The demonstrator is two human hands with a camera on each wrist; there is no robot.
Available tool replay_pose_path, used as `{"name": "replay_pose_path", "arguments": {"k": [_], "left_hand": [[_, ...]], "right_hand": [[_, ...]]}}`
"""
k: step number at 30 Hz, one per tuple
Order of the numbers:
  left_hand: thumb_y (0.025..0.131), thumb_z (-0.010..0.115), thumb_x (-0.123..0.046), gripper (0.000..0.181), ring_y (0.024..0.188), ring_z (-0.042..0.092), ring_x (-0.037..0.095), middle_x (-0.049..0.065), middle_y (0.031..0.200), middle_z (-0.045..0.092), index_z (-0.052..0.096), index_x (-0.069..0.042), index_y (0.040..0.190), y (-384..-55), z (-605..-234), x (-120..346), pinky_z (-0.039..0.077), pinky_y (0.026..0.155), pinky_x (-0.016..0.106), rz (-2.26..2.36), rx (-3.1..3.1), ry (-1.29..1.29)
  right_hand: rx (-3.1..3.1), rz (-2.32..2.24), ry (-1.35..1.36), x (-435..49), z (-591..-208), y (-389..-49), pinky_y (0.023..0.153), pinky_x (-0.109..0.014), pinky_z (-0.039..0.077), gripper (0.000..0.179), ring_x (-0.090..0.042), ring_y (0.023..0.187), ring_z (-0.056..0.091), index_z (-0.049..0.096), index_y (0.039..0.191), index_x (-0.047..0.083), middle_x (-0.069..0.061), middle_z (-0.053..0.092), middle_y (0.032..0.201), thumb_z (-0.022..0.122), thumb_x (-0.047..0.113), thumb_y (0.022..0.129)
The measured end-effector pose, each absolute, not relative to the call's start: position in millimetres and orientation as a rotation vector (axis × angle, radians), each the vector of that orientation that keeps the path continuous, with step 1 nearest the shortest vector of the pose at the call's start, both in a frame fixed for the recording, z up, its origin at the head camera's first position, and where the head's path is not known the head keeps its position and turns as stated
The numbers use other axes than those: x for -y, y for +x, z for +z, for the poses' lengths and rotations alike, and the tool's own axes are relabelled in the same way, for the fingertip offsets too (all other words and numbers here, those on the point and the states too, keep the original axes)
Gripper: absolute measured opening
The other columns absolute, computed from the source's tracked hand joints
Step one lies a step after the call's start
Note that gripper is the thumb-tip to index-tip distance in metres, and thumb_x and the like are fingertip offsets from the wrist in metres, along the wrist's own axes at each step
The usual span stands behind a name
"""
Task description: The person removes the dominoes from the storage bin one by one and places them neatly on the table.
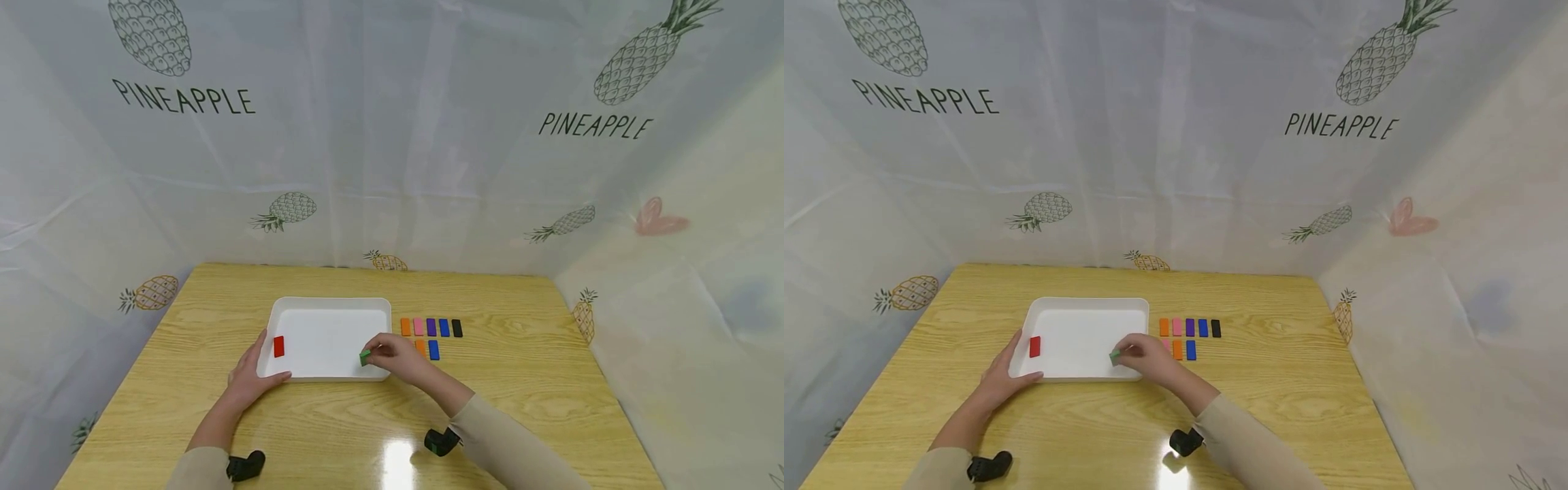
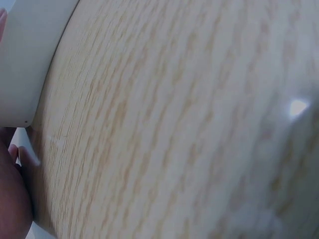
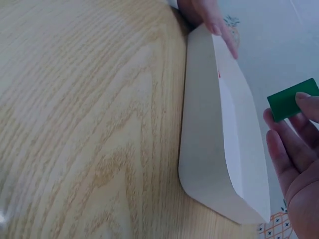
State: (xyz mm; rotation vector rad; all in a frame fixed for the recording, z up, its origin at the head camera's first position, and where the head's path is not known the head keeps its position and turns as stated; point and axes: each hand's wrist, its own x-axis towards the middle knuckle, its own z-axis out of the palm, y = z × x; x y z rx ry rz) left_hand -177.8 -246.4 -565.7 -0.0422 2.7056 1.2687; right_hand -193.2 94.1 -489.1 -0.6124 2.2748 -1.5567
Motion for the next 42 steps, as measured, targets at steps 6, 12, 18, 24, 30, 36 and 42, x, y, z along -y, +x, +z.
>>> {"name": "replay_pose_path", "arguments": {"k": [6, 12, 18, 24, 30, 36, 42], "left_hand": [[0.078, 0.079, -0.043, 0.116, 0.140, 0.005, 0.052, 0.031, 0.155, 0.008, -0.001, -0.018, 0.158, -178.2, -567.0, 246.0, 0.001, 0.103, 0.071, 1.274, -2.717, -0.041], [0.079, 0.079, -0.044, 0.116, 0.141, 0.005, 0.052, 0.031, 0.156, 0.008, -0.001, -0.017, 0.158, -177.6, -566.5, 246.1, 0.002, 0.104, 0.070, 1.261, -2.724, -0.042], [0.079, 0.079, -0.043, 0.115, 0.141, 0.005, 0.052, 0.030, 0.156, 0.009, -0.001, -0.016, 0.158, -175.9, -566.3, 246.4, 0.003, 0.104, 0.069, 1.266, -2.732, -0.047], [0.079, 0.079, -0.044, 0.116, 0.141, 0.006, 0.052, 0.030, 0.156, 0.009, 0.000, -0.016, 0.158, -176.6, -568.3, 246.7, 0.003, 0.104, 0.069, 1.270, -2.732, -0.046], [0.079, 0.079, -0.045, 0.115, 0.141, 0.006, 0.051, 0.029, 0.156, 0.009, 0.000, -0.018, 0.158, -178.1, -568.9, 245.7, 0.003, 0.104, 0.069, 1.273, -2.728, -0.045], [0.078, 0.079, -0.044, 0.115, 0.141, 0.006, 0.051, 0.029, 0.156, 0.010, 0.000, -0.017, 0.158, -176.7, -568.5, 245.4, 0.003, 0.104, 0.070, 1.274, -2.734, -0.038], [0.079, 0.079, -0.044, 0.115, 0.141, 0.006, 0.052, 0.029, 0.156, 0.010, 0.000, -0.017, 0.158, -176.7, -567.5, 245.5, 0.004, 0.104, 0.070, 1.266, -2.738, -0.034]], "right_hand": [[-2.261, -1.601, -0.574, -104.8, -464.9, -176.5, 0.079, -0.044, 0.054, 0.015, -0.042, 0.094, 0.063, 0.063, 0.109, -0.003, -0.016, 0.066, 0.098, 0.059, -0.002, 0.095], [-2.249, -1.663, -0.561, -119.3, -459.2, -171.6, 0.075, -0.032, 0.056, 0.022, -0.035, 0.094, 0.064, 0.058, 0.116, -0.007, -0.019, 0.060, 0.105, 0.057, -0.007, 0.094], [-2.240, -1.704, -0.525, -132.5, -483.5, -178.3, 0.073, -0.032, 0.056, 0.026, -0.033, 0.094, 0.063, 0.055, 0.120, -0.011, -0.022, 0.060, 0.107, 0.056, -0.008, 0.094], [-2.264, -1.724, -0.458, -148.2, -505.9, -181.0, 0.078, -0.047, 0.055, 0.031, -0.030, 0.095, 0.064, 0.054, 0.126, -0.009, -0.021, 0.059, 0.111, 0.057, -0.004, 0.095], [-2.276, -1.742, -0.411, -163.3, -514.8, -179.9, 0.079, -0.034, 0.056, 0.039, -0.020, 0.092, 0.060, 0.055, 0.129, -0.006, -0.014, 0.057, 0.111, 0.061, -0.008, 0.090], [-2.234, -1.779, -0.370, -177.6, -524.9, -179.3, 0.080, -0.032, 0.055, 0.047, -0.020, 0.090, 0.058, 0.050, 0.129, -0.012, -0.016, 0.057, 0.108, 0.063, -0.015, 0.084], [-2.264, -1.783, -0.336, -189.7, -530.0, -179.0, 0.075, -0.026, 0.055, 0.052, -0.022, 0.090, 0.059, 0.048, 0.129, -0.016, -0.020, 0.056, 0.107, 0.067, -0.017, 0.081]]}}
